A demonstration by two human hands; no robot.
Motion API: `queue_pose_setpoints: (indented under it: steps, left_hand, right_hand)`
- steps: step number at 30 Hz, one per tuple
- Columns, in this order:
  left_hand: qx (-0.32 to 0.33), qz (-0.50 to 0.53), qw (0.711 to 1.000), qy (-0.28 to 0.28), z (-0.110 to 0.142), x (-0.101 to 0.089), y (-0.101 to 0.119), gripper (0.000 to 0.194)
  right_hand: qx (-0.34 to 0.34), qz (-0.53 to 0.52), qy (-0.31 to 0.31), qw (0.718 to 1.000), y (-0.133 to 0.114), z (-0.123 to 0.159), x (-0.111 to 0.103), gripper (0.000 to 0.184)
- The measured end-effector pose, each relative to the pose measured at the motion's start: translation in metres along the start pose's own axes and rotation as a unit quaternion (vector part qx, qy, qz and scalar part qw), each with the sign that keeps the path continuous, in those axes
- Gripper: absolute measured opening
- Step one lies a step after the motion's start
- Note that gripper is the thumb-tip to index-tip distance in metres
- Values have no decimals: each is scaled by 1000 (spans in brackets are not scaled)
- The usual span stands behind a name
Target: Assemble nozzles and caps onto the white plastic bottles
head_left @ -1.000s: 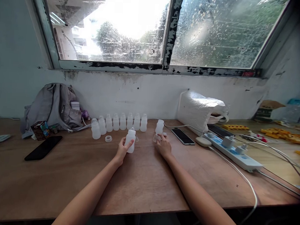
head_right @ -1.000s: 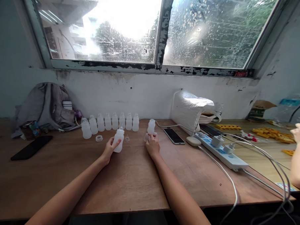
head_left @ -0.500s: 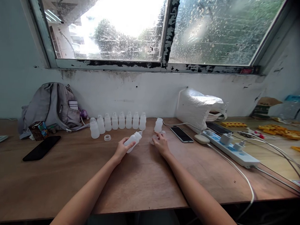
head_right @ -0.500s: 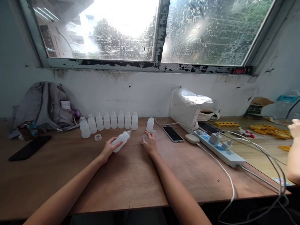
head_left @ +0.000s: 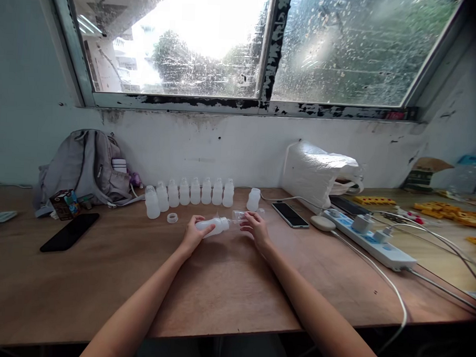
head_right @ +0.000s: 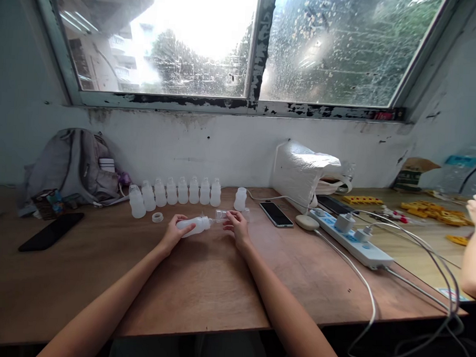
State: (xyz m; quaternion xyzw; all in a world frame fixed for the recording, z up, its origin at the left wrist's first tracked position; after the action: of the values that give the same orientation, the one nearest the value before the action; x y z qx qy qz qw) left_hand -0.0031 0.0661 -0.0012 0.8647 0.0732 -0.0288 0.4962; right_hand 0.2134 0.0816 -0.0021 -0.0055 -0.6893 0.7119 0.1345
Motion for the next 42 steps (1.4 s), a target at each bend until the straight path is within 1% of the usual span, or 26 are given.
queue_pose_setpoints:
  steps: [2, 9, 15, 21, 26, 28, 32, 37, 42]
  left_hand:
    - [3, -7, 1000, 0, -1, -2, -2, 43]
    - [3, 3, 1000, 20, -4, -4, -6, 41]
    - [8, 19, 999, 26, -3, -3, -7, 39]
    - [11, 4, 1000, 12, -3, -3, -7, 38]
    - [-16, 36, 999, 22, -3, -4, -2, 36]
    - [-24, 49, 998, 26, -3, -5, 0, 32]
    - [-26, 57, 998, 21, -2, -4, 4, 29]
    - [-26, 61, 998, 10, 1, 3, 8, 30]
    - [-25, 58, 998, -3, 5, 9, 10, 29]
  right_hand:
    - [19, -15, -21, 999, -1, 5, 5, 29]
    - [24, 5, -62, 998, 0, 14, 16, 26]
    - [21, 14, -77, 997, 1, 17, 19, 26]
    - [21, 22, -92, 995, 1, 18, 19, 26]
    - [28, 19, -129, 991, 0, 20, 19, 26]
    - [48, 11, -140, 989, 1, 20, 20, 26]
    - [113, -14, -161, 980, 5, 20, 24, 32]
    - [187, -58, -214, 957, 4, 26, 29, 37]
    - [220, -97, -242, 940, 3, 35, 33, 46]
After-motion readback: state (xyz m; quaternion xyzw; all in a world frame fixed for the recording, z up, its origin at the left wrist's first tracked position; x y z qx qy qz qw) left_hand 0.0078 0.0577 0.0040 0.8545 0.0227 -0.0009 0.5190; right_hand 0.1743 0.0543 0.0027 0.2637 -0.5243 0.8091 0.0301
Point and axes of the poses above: each hand's wrist, its own z-axis away from the middle knuckle, its own x-axis out of the palm, y = z × x, the point moved 2 cm from there along -z, towards the middle knuckle, and after that the axes turned 13 degrees about x, right-handed, at the moved point
